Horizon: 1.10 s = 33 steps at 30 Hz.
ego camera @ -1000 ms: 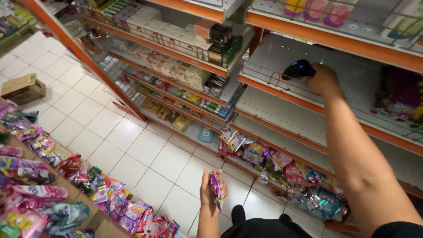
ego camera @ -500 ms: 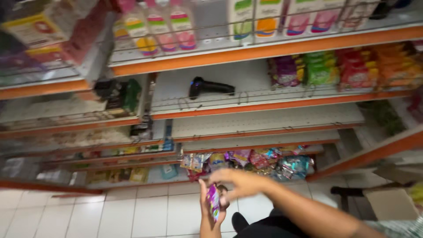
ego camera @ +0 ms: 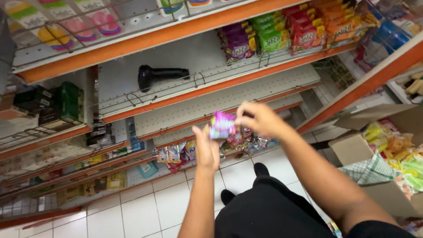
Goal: The person takes small packaged items from a cardboard box on the floor, wipes them with a cloth, and scans their barcodes using a handheld scanner before placing the items onto the store shelves.
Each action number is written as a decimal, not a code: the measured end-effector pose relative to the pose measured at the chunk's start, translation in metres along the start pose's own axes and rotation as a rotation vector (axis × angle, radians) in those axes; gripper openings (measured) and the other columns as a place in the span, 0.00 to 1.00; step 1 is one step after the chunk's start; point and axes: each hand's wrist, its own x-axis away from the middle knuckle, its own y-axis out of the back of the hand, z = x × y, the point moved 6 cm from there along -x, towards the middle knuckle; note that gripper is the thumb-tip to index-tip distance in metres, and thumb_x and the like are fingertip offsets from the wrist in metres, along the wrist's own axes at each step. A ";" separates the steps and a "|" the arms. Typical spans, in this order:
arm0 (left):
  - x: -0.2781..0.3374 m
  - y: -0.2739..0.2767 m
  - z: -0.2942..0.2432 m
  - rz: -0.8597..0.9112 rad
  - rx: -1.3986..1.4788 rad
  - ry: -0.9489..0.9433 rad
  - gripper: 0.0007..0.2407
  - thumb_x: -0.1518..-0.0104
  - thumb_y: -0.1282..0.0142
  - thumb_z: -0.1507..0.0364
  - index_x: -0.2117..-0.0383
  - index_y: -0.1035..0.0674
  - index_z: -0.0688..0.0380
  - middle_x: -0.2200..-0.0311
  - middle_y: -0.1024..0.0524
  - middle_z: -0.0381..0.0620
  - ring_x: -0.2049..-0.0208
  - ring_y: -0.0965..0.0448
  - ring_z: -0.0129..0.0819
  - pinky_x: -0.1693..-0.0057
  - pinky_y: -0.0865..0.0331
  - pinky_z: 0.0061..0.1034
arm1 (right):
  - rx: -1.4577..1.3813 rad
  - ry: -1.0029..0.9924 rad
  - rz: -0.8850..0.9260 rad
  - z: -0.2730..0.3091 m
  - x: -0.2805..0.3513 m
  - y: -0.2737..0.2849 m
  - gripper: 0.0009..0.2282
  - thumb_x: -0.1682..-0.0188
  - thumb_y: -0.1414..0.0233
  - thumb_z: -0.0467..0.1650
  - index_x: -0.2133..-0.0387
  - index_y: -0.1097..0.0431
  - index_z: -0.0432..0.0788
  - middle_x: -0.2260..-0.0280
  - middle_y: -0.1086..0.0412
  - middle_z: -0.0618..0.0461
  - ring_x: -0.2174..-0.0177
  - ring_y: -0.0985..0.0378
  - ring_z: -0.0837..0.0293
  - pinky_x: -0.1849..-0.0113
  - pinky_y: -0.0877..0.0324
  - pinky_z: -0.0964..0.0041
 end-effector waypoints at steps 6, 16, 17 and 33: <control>-0.078 -0.094 -0.084 0.006 -1.025 -0.486 0.12 0.39 0.43 0.68 0.55 0.18 0.62 0.61 0.17 0.51 0.59 0.17 0.37 0.49 0.26 0.31 | 0.197 0.161 -0.329 0.029 -0.044 0.090 0.06 0.51 0.39 0.28 0.67 0.29 0.39 0.69 0.27 0.52 0.68 0.24 0.62 0.64 0.28 0.66; -0.196 -0.150 -0.102 -0.129 -1.353 -0.648 0.10 0.45 0.41 0.66 0.62 0.15 0.56 0.67 0.17 0.57 0.63 0.17 0.53 0.55 0.26 0.39 | 0.352 0.082 -0.603 -0.006 -0.119 0.159 0.11 0.52 0.37 0.31 0.59 0.25 0.40 0.65 0.22 0.46 0.66 0.20 0.54 0.62 0.28 0.58; -0.203 -0.147 -0.097 -0.148 -1.411 -0.606 0.10 0.45 0.41 0.66 0.63 0.15 0.54 0.67 0.18 0.58 0.63 0.18 0.55 0.55 0.27 0.41 | 0.331 0.083 -0.565 -0.013 -0.123 0.159 0.11 0.53 0.37 0.31 0.59 0.25 0.41 0.64 0.22 0.46 0.65 0.20 0.53 0.61 0.28 0.58; -0.233 -0.129 -0.066 -0.216 -1.856 -0.279 0.18 0.46 0.43 0.60 0.55 0.23 0.58 0.60 0.21 0.61 0.57 0.22 0.59 0.52 0.29 0.48 | 0.398 0.164 -0.373 -0.068 -0.142 0.157 0.10 0.58 0.39 0.25 0.63 0.26 0.38 0.63 0.24 0.41 0.63 0.21 0.43 0.61 0.27 0.53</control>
